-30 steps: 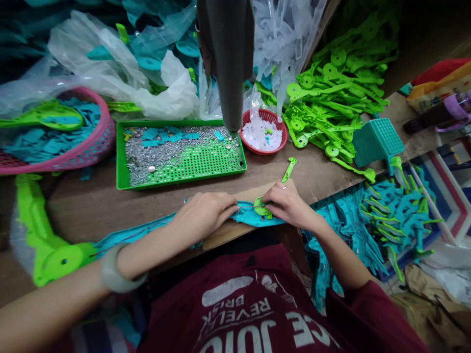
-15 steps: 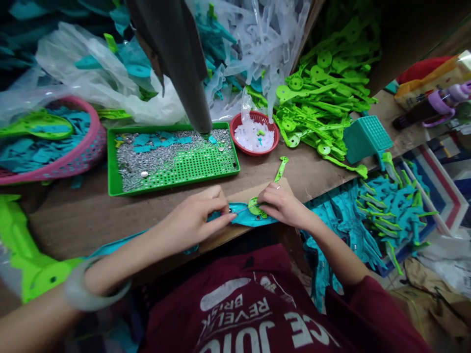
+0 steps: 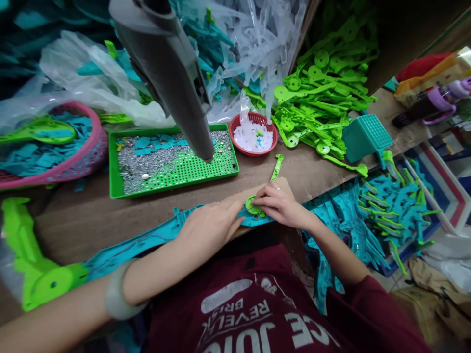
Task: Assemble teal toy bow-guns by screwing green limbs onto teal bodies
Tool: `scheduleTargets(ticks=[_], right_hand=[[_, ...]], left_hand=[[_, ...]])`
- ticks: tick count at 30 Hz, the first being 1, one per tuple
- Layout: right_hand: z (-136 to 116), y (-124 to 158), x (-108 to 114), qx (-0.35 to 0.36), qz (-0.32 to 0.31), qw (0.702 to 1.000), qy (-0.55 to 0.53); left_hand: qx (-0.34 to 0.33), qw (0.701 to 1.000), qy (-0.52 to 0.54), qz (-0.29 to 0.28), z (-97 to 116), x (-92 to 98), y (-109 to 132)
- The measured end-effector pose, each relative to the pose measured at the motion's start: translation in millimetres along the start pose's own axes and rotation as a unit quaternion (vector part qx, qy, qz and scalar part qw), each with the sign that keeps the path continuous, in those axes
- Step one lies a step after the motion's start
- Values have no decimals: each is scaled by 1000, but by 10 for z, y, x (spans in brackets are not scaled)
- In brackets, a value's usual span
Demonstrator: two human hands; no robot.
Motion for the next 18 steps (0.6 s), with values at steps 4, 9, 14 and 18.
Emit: scheduleTargets(ticks=[4, 9, 14, 18], right_hand=[[18, 30, 37, -8, 69, 998, 5], [89, 93, 162, -27, 157, 987, 29], [136, 52, 180, -26, 120, 992, 21], [126, -26, 180, -19, 68, 996, 48]], left_hand=[[-28, 998, -46, 26, 71, 52, -44], [-23, 999, -19, 39, 45, -78, -58], [-23, 997, -8, 71, 73, -114, -47], [23, 998, -23, 57, -1, -101, -72]])
Point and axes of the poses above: each hand's wrist, its own y-axis away from the middle knuckle, its own x-axis out of the back of the hand, z = x × y, the point moved 9 cm from there along -y, towards the middle knuckle, and after that the axes turned 10 degrees about -y, right-handed, at the moved point
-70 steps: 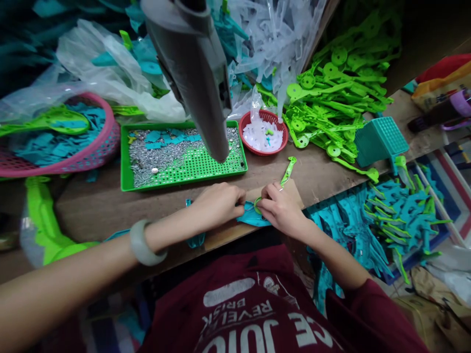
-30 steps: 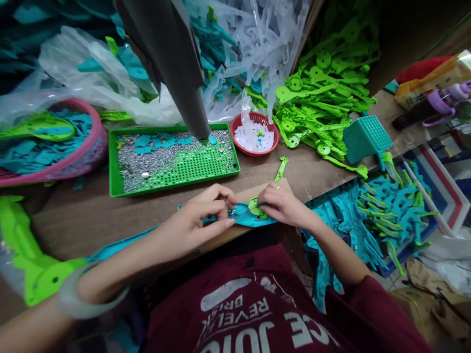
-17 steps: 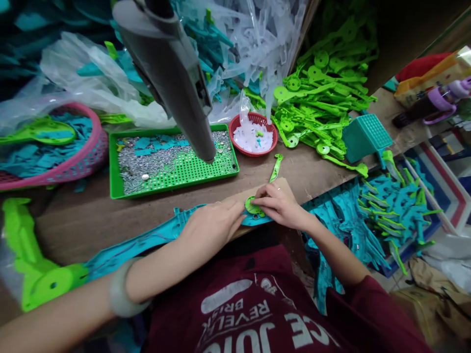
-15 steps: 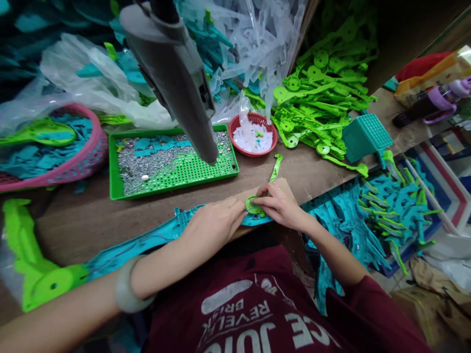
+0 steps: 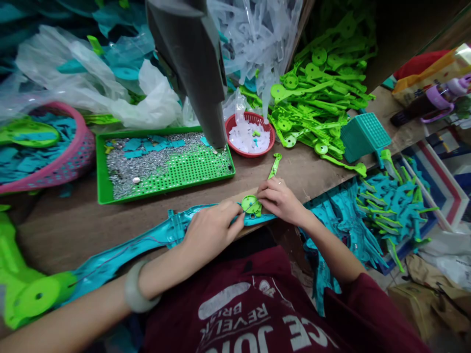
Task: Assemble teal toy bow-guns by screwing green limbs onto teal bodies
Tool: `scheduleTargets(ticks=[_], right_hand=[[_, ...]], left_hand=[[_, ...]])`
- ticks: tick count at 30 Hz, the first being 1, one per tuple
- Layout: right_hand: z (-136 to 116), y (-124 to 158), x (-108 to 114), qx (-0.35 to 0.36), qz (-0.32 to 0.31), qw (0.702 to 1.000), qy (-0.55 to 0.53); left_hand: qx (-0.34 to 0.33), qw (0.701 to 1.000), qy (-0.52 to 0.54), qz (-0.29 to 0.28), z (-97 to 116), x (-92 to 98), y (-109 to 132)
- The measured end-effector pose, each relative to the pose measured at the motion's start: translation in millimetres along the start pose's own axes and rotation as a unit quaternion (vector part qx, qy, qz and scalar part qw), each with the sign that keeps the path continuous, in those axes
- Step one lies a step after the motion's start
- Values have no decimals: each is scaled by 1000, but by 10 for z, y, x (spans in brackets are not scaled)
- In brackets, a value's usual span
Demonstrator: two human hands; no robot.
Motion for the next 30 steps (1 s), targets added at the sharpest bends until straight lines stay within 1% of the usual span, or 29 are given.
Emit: scheduleTargets(ticks=[3, 8, 13, 17, 19, 21, 23, 25, 27, 30], right_hand=[[26, -55, -9, -15, -41, 999, 2], [48, -142, -51, -16, -98, 995, -1], [99, -245, -86, -34, -125, 991, 26], [113, -283, -123, -48, -160, 984, 63], [97, -270, -143, -46, -180, 979, 80], [60, -241, -164, -26, -194, 975, 101], [6, -199, -187, 12, -200, 971, 127], [-36, -150, -197, 49, -192, 969, 147], [-62, -103, -185, 75, -171, 970, 152], [-98, -35, -168, 95, -152, 973, 143]], left_hand=[[25, 1000, -3, -15, -55, -12, -7], [-4, 1000, -14, -21, -6, -66, 21], [-28, 999, -21, -3, 52, -88, 43], [-37, 999, -14, 30, 58, -73, 62], [-46, 998, -6, 48, 64, -64, 79], [-62, 997, -8, 50, 79, -74, 92], [-77, 996, -20, 38, 98, -99, 89], [-82, 996, -32, 13, 97, -122, 62], [-58, 997, -37, -18, 41, -128, 8], [11, 998, -15, -66, -124, -97, -92]])
Point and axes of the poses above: each hand's wrist, its own y-axis away from the middle knuckle, its own x-axis out of the back of the hand, z = x × y, the point moved 9 cm from there along -y, towards the middle knuckle, and after that the axes turned 10 degrees about -y, right-handed, at the moved point
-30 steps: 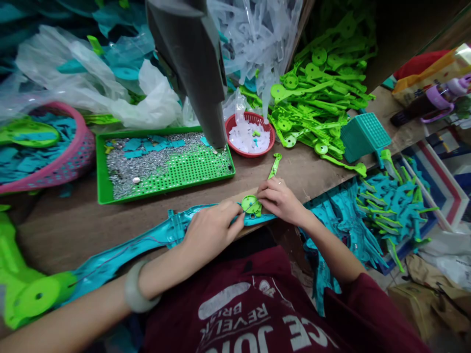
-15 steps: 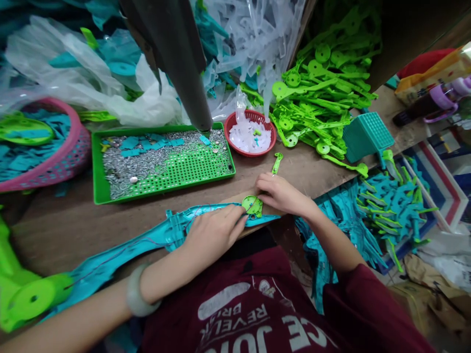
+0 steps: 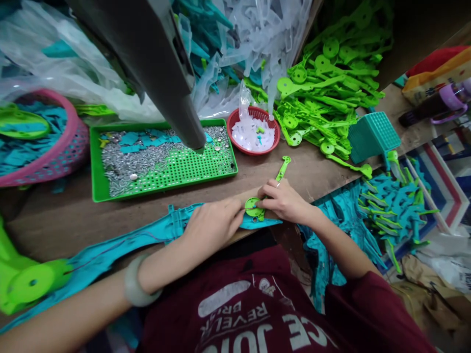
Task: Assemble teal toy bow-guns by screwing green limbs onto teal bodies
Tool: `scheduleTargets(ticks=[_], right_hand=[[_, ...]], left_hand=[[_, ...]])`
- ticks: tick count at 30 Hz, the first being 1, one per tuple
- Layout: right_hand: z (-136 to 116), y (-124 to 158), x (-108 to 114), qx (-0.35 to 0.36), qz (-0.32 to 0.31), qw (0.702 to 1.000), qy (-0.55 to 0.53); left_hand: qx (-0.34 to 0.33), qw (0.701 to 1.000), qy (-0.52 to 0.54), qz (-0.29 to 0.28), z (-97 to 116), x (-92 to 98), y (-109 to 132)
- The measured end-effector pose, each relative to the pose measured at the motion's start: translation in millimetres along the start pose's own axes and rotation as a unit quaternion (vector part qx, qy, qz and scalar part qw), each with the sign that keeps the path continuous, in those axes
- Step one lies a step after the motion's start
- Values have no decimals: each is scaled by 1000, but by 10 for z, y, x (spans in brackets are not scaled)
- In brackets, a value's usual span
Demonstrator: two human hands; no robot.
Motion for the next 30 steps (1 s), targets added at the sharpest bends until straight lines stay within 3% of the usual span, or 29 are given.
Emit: scheduleTargets(ticks=[5, 9, 13, 18, 23, 30], right_hand=[[-76, 9, -20, -24, -10, 999, -26], [-147, -75, -8, -58, 25, 998, 15], [-285, -145, -81, -36, 40, 998, 17], [-327, -127, -151, -47, 73, 996, -8], [-284, -72, -139, -84, 116, 989, -28], [-339, -53, -160, -66, 111, 992, -13]], left_hand=[[11, 997, 55, -52, -101, 68, -130], [-12, 996, 34, -76, -59, 51, -200], [-45, 994, 18, -97, 25, 56, -266], [-25, 990, -18, -141, 24, 66, -304], [-2, 992, -33, -119, 11, 46, -268], [6, 995, -42, -92, -9, 6, -227]])
Point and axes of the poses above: each hand's wrist, its own y-axis away from the middle knuckle, its own x-axis out of the back of the hand, z = x × y, the point moved 9 cm from there along -y, towards the middle knuckle, and after that the axes turned 10 degrees about -y, right-handed, at the moved point
